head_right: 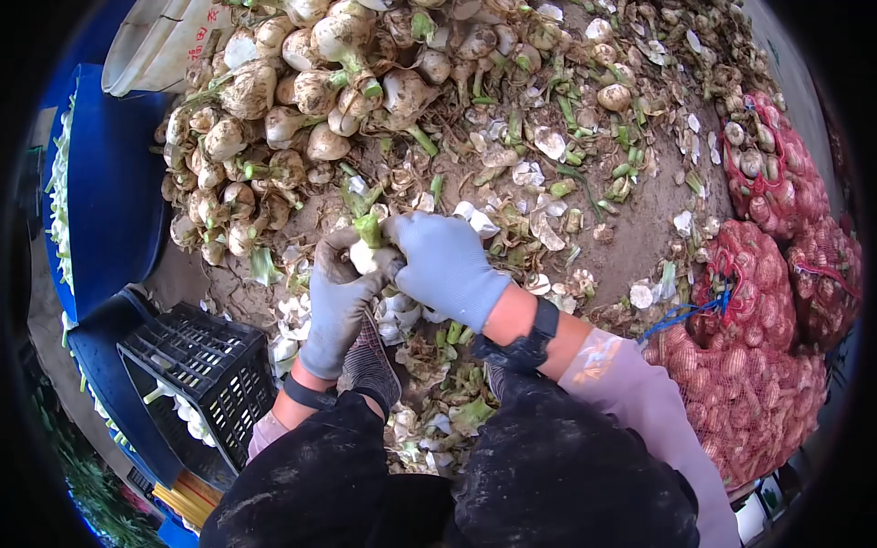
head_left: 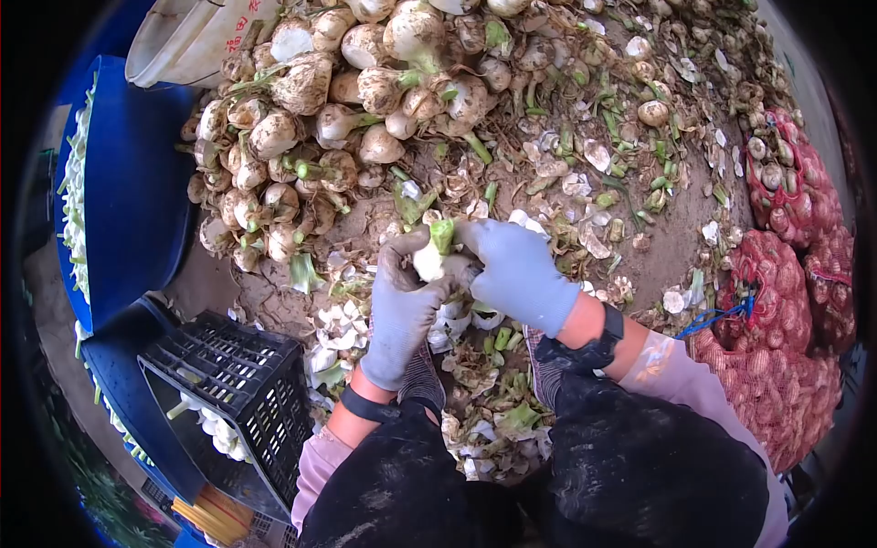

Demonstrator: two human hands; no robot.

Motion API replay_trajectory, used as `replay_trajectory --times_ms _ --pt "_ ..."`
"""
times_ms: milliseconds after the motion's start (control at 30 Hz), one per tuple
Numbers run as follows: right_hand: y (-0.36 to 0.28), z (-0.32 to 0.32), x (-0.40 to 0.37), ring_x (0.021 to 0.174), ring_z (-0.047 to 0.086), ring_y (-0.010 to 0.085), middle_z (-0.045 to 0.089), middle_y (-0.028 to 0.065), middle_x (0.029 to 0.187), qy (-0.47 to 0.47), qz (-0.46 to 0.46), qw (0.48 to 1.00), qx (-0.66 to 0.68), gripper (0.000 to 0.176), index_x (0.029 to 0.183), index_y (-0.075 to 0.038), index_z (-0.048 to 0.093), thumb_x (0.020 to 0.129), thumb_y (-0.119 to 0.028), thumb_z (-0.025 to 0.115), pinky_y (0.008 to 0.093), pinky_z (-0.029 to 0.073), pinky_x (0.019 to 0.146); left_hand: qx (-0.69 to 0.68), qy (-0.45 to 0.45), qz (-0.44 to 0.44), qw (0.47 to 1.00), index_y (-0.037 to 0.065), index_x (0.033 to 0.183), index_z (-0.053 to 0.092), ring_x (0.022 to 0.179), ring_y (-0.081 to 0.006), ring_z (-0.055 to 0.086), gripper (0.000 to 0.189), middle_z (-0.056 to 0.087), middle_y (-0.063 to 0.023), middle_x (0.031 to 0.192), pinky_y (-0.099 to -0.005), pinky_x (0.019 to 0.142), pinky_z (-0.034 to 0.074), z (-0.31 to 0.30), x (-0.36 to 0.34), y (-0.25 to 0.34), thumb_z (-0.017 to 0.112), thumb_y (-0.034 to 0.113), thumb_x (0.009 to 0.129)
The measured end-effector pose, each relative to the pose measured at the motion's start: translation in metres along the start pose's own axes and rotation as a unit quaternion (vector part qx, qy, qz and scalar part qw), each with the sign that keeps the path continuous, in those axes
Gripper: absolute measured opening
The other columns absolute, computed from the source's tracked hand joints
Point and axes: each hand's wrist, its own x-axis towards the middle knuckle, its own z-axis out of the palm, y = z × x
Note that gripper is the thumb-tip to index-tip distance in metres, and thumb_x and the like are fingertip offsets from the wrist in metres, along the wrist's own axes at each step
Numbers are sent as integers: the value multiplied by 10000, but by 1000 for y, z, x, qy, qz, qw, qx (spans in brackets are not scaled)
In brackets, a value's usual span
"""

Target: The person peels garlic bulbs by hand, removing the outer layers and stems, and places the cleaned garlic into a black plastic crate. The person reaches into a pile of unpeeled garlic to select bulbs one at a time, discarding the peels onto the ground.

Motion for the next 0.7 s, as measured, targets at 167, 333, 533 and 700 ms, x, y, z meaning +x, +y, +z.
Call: replay_trajectory --times_ms 167,333,533,700 --pt "6 18 4 857 656 350 657 178 876 10 30 999 -38 185 947 -69 649 842 -222 642 458 509 710 319 73 143 934 -11 1152 541 1040 -251 572 541 569 -151 1130 -350 920 476 2 4 6 803 48 682" --pt "-3 11 5 861 640 372 647 181 882 24 40 990 131 164 931 -55 644 838 -190 629 457 500 732 375 92 167 907 -9 1091 593 997 -310 578 495 578 -171 1063 -377 893 475 4 3 18 827 150 686" --pt "-9 7 10 851 629 372 633 178 873 32 32 998 31 213 942 -55 626 755 -151 664 459 499 734 421 92 208 878 -13 1104 583 961 -281 583 523 582 -169 1089 -368 864 487 0 2 10 843 153 681" --pt "-10 11 8 856 628 365 628 173 876 38 -8 999 -4 298 962 -64 610 679 -127 679 459 502 732 -60 -3 -24 998 -6 1141 569 948 -169 606 391 607 -95 1053 -279 805 517 19 -5 39 743 -1 791"
